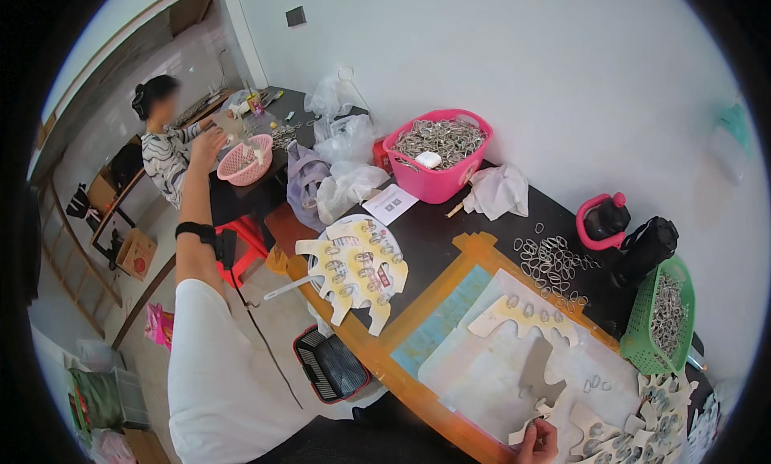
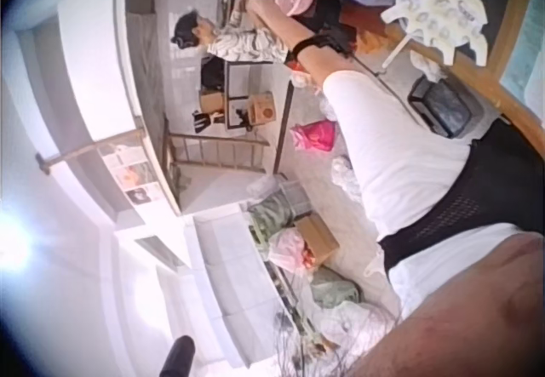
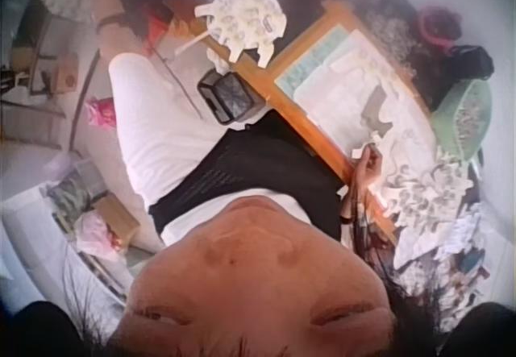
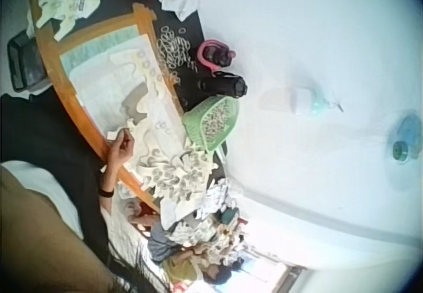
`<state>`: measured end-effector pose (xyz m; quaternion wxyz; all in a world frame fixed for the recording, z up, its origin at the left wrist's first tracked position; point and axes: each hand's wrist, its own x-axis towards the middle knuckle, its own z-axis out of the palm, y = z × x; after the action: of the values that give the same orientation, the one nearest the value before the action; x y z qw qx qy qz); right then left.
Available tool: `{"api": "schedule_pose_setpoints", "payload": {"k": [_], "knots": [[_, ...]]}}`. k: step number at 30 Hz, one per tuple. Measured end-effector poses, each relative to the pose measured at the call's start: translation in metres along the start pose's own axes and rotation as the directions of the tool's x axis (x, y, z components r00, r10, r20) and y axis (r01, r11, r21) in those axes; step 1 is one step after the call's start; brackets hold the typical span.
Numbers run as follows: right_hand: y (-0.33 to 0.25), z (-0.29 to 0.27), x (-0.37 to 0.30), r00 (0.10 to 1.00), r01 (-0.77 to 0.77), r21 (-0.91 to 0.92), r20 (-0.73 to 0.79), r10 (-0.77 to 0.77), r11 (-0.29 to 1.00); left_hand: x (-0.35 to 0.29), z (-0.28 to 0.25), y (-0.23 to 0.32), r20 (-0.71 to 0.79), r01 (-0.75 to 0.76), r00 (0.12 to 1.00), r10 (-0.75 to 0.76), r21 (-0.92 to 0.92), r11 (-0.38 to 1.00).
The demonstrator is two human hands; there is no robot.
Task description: Manually attaching metal eyelets or components to shoe upper leather pieces at a workstation.
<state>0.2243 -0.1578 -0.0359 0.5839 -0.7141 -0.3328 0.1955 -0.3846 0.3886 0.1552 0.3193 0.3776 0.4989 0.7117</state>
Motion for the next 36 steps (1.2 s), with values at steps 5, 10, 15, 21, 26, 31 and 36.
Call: {"api": "schedule_pose_setpoints", "payload": {"k": [5, 10, 15, 21, 26, 31, 36], "knots": [[0.002, -0.005, -0.002, 1.0, 0.005, -0.021, -0.031, -0.006, 1.0, -0.031, 0.004, -0.032, 0.0, 0.052, 0.999, -0.052, 0.063, 0.997], [0.003, -0.009, -0.009, 0.997, 0.068, -0.035, -0.023, -0.069, 0.997, -0.154, 0.029, 0.005, 0.443, -0.142, 0.896, -0.003, 0.295, 0.945], [-0.011, -0.007, -0.024, 0.998, -0.056, 0.058, 0.004, 0.056, 0.997, -0.314, 0.054, 0.008, 0.808, -0.369, 0.587, -0.055, 0.328, 0.869], [-0.035, 0.007, -0.028, 0.989, -0.121, 0.141, 0.097, 0.107, 0.983, -0.457, 0.099, -0.01, 0.992, -0.394, 0.064, -0.108, 0.124, 0.911], [-0.043, 0.024, -0.021, 0.919, -0.377, 0.581, 0.138, 0.37, 0.721, -0.52, 0.138, -0.04, 0.987, -0.086, -0.081, -0.139, 0.132, 0.988], [-0.046, 0.034, -0.018, 0.885, -0.341, 0.756, 0.056, 0.463, 0.56, -0.555, 0.152, -0.052, 0.946, 0.117, -0.165, -0.28, 0.301, 0.946], [-0.048, 0.033, -0.029, 0.979, -0.196, 0.507, 0.051, 0.198, 0.839, -0.569, 0.145, -0.081, 0.823, 0.632, -0.267, -0.501, 0.542, 0.554]]}}
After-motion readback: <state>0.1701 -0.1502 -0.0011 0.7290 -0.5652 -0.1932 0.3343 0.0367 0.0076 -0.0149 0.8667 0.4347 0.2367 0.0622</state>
